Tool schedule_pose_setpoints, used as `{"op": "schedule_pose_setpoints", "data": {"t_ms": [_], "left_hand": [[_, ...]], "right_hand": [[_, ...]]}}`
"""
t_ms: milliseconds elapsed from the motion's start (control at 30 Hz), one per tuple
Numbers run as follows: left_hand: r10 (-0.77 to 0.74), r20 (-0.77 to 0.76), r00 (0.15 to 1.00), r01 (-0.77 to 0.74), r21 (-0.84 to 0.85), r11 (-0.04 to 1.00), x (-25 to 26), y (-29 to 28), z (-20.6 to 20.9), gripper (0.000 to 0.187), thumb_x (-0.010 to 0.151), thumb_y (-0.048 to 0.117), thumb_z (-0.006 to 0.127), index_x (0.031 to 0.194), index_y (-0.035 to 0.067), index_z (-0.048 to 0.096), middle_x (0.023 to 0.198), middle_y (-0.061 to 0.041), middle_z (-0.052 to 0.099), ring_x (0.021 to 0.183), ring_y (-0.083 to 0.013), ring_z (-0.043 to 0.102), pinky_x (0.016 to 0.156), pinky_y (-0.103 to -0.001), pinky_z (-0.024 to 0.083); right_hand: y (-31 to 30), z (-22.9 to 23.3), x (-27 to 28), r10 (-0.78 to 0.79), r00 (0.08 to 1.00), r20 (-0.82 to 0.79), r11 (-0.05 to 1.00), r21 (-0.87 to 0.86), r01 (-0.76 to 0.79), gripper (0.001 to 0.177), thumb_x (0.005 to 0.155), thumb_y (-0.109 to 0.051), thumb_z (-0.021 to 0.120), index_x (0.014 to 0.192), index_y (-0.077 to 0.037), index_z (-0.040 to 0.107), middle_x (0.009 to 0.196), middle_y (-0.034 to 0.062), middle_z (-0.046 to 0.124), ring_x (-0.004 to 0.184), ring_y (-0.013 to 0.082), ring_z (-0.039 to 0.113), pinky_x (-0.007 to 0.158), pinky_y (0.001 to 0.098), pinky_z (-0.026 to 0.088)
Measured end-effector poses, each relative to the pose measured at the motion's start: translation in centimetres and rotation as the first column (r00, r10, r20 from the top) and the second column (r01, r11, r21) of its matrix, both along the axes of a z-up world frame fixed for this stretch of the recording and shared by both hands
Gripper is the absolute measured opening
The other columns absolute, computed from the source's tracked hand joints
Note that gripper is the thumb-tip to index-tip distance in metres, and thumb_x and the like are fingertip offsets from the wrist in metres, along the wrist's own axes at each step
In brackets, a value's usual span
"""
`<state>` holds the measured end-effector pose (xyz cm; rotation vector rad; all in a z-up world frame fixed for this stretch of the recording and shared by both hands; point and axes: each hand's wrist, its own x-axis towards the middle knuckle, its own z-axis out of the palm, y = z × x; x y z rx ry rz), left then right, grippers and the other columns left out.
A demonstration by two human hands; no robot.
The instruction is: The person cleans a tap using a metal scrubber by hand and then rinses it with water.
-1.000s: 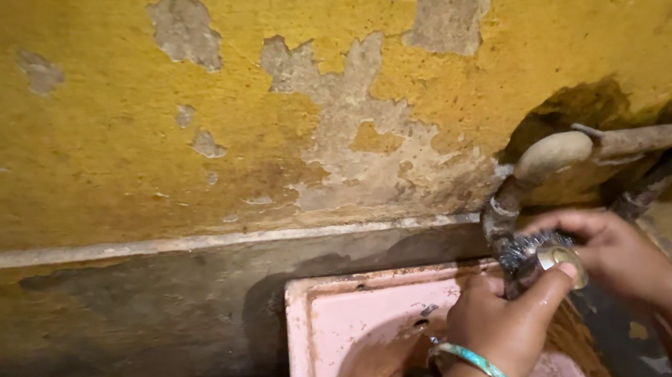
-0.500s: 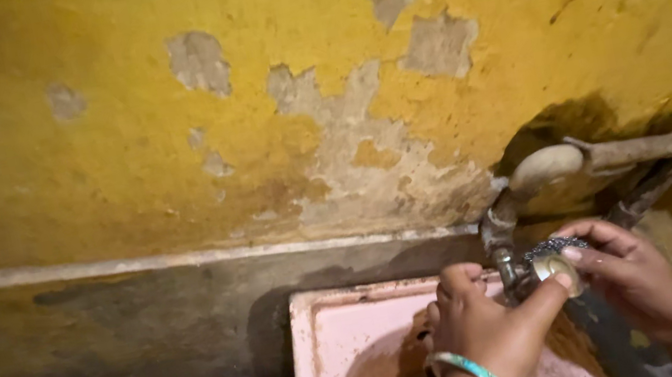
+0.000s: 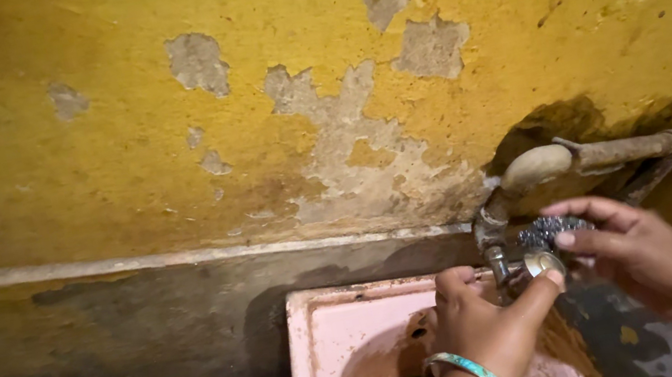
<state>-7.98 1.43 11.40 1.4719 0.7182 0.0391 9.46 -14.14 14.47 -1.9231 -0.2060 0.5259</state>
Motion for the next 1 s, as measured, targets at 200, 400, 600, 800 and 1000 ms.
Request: {"op": "schedule_pose_setpoints", "data": {"t_ms": [200,400,600,800,1000], "left_hand": [[0.009,-0.031,0.999,-0.011,-0.078,0.997,0.5,-1.0,-1.4,0.112,0.061,0.072,0.081,0.144,0.009,0.041,0.137,-0.016,0.052,0.135,-0.0324,0.043,0.114,-0.046,0.035],[0.088,0.080,0.993,-0.075,-0.146,0.986,1.8,-2.7,-3.7,0.106,0.061,0.063,0.079,0.140,0.002,0.045,0.132,-0.019,0.065,0.126,-0.0321,0.063,0.108,-0.038,0.048],[-0.037,0.147,0.988,0.054,-0.116,0.992,0.7,-1.6,-2.4,0.069,0.064,0.064,0.072,0.118,0.020,0.075,0.110,-0.006,0.078,0.109,-0.0277,0.071,0.092,-0.042,0.054],[-0.178,0.060,0.982,0.177,0.014,0.984,0.2,-0.4,-1.0,0.064,0.075,0.070,0.067,0.108,0.016,0.076,0.100,-0.016,0.075,0.103,-0.0367,0.070,0.089,-0.046,0.054],[-0.119,0.068,0.991,0.119,0.006,0.993,0.4,0.1,-0.9,0.072,0.071,0.070,0.070,0.120,0.018,0.066,0.111,-0.014,0.070,0.112,-0.0343,0.065,0.096,-0.045,0.049]], "right_hand": [[5.6,5.0,-2.9,0.388,0.899,0.202,0.797,-0.563,-0.218,0.044,0.080,-0.024,0.080,0.123,-0.016,0.080,0.112,0.0064,0.077,0.085,0.0229,0.076,0.070,0.0396,0.060],[11.4,8.4,-8.2,0.729,0.676,0.111,0.234,-0.968,-0.094,0.036,0.085,-0.040,0.076,0.119,-0.026,0.075,0.101,0.0032,0.081,0.082,0.0201,0.076,0.081,0.0372,0.061],[13.9,7.1,-10.6,0.877,0.477,-0.063,-0.063,-0.998,-0.017,0.033,0.082,-0.034,0.072,0.112,-0.021,0.069,0.097,0.0104,0.074,0.092,0.0334,0.071,0.080,0.0471,0.059],[13.7,5.8,-9.5,0.880,0.458,-0.122,-0.143,-0.990,0.013,0.016,0.079,-0.025,0.073,0.085,-0.011,0.076,0.089,0.0150,0.074,0.090,0.0355,0.071,0.080,0.0472,0.058],[13.7,5.1,-8.8,0.903,0.420,-0.084,-0.133,-0.987,0.089,0.014,0.081,-0.022,0.069,0.084,-0.011,0.077,0.091,0.0147,0.074,0.090,0.0339,0.073,0.077,0.0453,0.059]]}}
